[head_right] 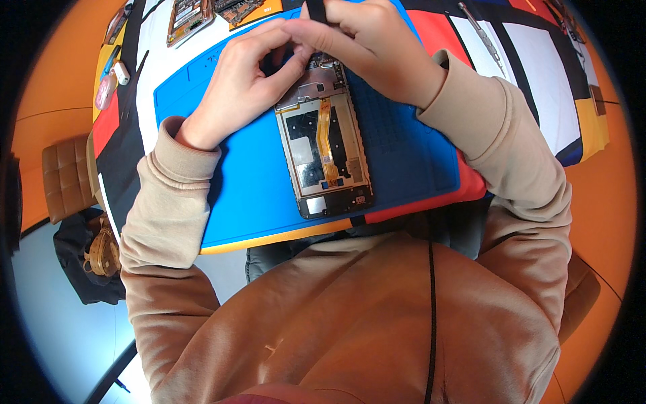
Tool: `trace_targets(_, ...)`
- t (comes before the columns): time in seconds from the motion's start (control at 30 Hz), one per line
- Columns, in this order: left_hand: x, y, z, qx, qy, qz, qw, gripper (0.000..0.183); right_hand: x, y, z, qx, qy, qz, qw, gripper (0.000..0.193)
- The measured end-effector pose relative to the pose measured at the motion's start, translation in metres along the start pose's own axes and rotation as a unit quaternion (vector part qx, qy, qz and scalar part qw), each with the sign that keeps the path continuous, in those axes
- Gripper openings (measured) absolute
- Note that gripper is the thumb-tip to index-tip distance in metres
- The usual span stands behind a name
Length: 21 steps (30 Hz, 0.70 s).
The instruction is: The person uses a screwdriver and tweezers to remove screws and small components from a disassembled mobile phone placed on a blue mat. The person repeatedly adjusts the phone's position and manipulates internal parts with precision tools.
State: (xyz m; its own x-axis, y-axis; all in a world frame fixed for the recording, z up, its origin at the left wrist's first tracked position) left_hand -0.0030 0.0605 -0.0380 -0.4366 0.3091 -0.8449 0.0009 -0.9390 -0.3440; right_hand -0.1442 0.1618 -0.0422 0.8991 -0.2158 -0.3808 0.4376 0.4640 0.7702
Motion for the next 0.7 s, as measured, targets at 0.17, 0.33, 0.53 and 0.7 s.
trace_targets(0.17,-0.008,0.008,0.001,-0.062,-0.075,-0.125,0.987,0.021,-0.002,-0.001,0.0,0.119,0.003,0.07,0.99,0.036)
trace_targets(0.33,0.007,0.02,-0.003,-0.138,0.031,-0.502,0.853,0.022,0.013,0.009,0.003,0.194,0.02,0.176,0.965,0.038)
trace_targets(0.53,0.01,0.025,0.008,-0.104,0.054,-0.472,0.874,0.024,0.024,0.014,0.008,0.178,0.094,0.158,0.967,0.042)
trace_targets(0.7,0.009,0.043,0.002,-0.266,0.035,-0.529,0.805,0.037,0.001,0.019,0.018,0.201,0.029,0.162,0.966,0.039)
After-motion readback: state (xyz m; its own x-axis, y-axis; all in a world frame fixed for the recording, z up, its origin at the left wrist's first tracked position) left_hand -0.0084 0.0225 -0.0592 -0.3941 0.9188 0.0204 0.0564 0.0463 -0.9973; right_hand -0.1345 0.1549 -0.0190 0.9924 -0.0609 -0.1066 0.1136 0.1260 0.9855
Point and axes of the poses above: each hand's wrist, its own z-axis towards the middle knuckle, its own x-axis out of the palm, y = z × x, the point moved 5 cm from there along z, towards the middle knuckle, and after that the axes turned 15 degrees about z, right-handed, at the moved point
